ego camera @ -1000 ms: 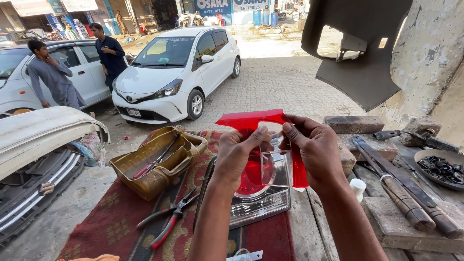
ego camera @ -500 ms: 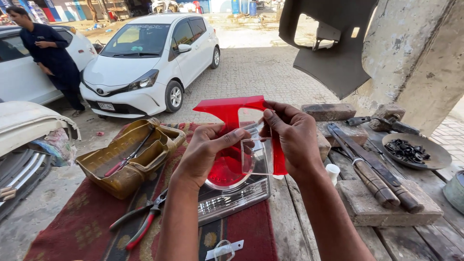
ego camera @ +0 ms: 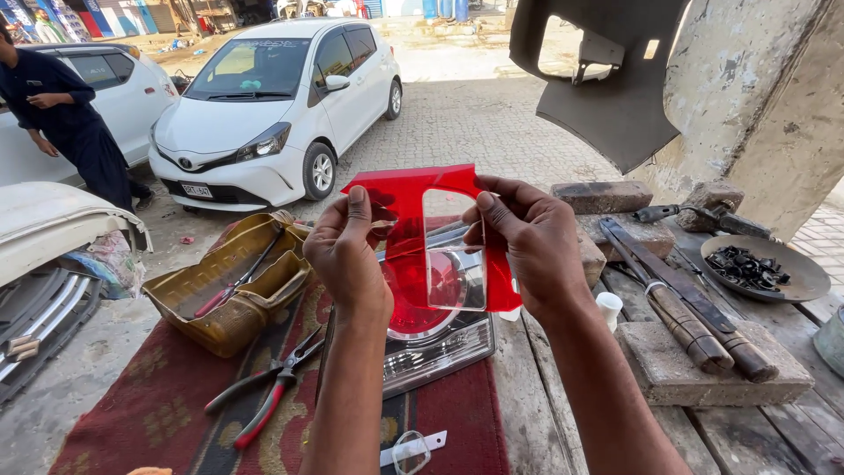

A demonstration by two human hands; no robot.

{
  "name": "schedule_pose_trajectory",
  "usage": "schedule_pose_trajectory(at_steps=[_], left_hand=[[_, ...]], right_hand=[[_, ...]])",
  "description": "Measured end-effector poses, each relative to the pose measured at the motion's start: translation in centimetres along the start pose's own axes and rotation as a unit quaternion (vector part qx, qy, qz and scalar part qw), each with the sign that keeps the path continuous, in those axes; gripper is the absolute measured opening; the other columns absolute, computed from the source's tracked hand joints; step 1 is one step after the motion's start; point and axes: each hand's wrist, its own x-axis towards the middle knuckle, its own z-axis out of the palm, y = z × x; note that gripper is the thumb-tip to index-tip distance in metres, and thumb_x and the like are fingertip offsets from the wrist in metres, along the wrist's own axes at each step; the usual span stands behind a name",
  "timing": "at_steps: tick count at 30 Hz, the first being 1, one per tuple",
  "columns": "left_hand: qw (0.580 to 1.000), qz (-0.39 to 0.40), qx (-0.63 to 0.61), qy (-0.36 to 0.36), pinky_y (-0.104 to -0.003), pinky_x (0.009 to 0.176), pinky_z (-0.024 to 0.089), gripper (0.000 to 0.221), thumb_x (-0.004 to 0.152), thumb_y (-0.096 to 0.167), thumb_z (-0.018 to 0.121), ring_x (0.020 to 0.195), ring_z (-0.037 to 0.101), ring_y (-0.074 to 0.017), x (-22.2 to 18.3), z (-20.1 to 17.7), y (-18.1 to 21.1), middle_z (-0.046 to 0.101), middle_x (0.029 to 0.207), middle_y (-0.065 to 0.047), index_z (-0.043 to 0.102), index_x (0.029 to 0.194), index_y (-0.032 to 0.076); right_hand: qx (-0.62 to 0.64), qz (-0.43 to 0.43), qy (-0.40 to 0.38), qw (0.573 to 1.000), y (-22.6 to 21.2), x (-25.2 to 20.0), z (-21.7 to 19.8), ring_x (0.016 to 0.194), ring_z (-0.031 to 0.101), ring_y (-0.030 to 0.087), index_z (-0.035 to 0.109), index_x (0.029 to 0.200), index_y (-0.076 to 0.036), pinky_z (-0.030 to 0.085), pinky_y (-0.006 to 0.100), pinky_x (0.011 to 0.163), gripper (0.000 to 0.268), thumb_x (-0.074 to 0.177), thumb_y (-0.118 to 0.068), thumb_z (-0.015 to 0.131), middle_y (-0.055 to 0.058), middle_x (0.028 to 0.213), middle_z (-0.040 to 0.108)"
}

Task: A person is fitting and trimming a red plastic cover onto a car tail light assembly at a workbench.

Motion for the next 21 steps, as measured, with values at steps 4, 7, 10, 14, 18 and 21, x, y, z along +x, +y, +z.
schedule_pose_trajectory(at_steps=[4, 7, 10, 14, 18, 21], left_hand=[[0.999, -0.041, -0.033, 0.011, -0.034, 0.056, 0.059, 0.024, 0.095, 0.023, 0.072, 0.063, 0.070, -0.0238, 0.4, -0.3, -0.2, 0.074, 0.079, -0.019, 0.073, 0.088, 0.000], [0.996, -0.061, -0.060, 0.000, -0.039, 0.059, 0.062, 0.028, 0.098, 0.031, 0.068, 0.068, 0.072, -0.0270, 0.4, -0.5, 0.6, 0.075, 0.087, -0.018, 0.074, 0.098, 0.003], [0.993, -0.102, -0.043, -0.050, -0.042, 0.066, 0.061, 0.039, 0.096, 0.039, 0.067, 0.075, 0.072, -0.0286, 0.3, -0.5, 1.4, 0.074, 0.092, -0.019, 0.072, 0.106, 0.001], [0.980, -0.158, 0.007, -0.121, -0.035, 0.065, 0.055, 0.050, 0.091, 0.050, 0.067, 0.075, 0.072, -0.0255, -0.4, 0.1, 1.8, 0.075, 0.085, -0.017, 0.077, 0.096, 0.002], [0.968, -0.152, 0.086, -0.180, -0.033, 0.062, 0.060, 0.031, 0.081, 0.031, 0.084, 0.058, 0.064, -0.0174, -0.7, -0.2, 0.9, 0.070, 0.075, -0.017, 0.080, 0.090, 0.002], [0.953, -0.193, 0.048, -0.228, -0.038, 0.063, 0.062, 0.031, 0.083, 0.021, 0.081, 0.068, 0.075, -0.0277, -1.6, 0.6, 2.6, 0.075, 0.082, -0.027, 0.079, 0.098, -0.006]], right_hand=[[-0.021, -0.002, -0.008, 1.000, 0.6, 0.2, -0.1, 0.064, 0.070, 0.021, 0.068, 0.124, 0.008, 0.064, 0.036, 0.064, 0.028, 0.099, -0.005, 0.064, 0.020, 0.080, 0.072], [-0.020, -0.018, 0.001, 1.000, 0.8, 0.5, -0.7, 0.062, 0.069, 0.020, 0.067, 0.122, 0.009, 0.064, 0.035, 0.061, 0.026, 0.100, -0.004, 0.063, 0.019, 0.077, 0.070], [-0.031, -0.013, 0.005, 0.999, 0.9, 0.9, -1.2, 0.064, 0.069, 0.020, 0.067, 0.124, 0.008, 0.063, 0.034, 0.063, 0.027, 0.100, -0.005, 0.063, 0.020, 0.079, 0.071], [-0.040, -0.011, 0.010, 0.999, 0.7, 1.0, -1.3, 0.064, 0.069, 0.020, 0.066, 0.125, 0.007, 0.063, 0.034, 0.063, 0.028, 0.101, -0.006, 0.062, 0.020, 0.079, 0.071], [-0.037, -0.007, 0.008, 0.999, 0.9, 1.0, -1.3, 0.064, 0.068, 0.020, 0.067, 0.125, 0.007, 0.062, 0.034, 0.063, 0.027, 0.101, -0.006, 0.062, 0.020, 0.079, 0.071], [-0.038, -0.004, 0.010, 0.999, 0.6, 0.8, -1.0, 0.063, 0.068, 0.020, 0.067, 0.124, 0.008, 0.063, 0.035, 0.063, 0.027, 0.101, -0.006, 0.063, 0.020, 0.078, 0.071]])
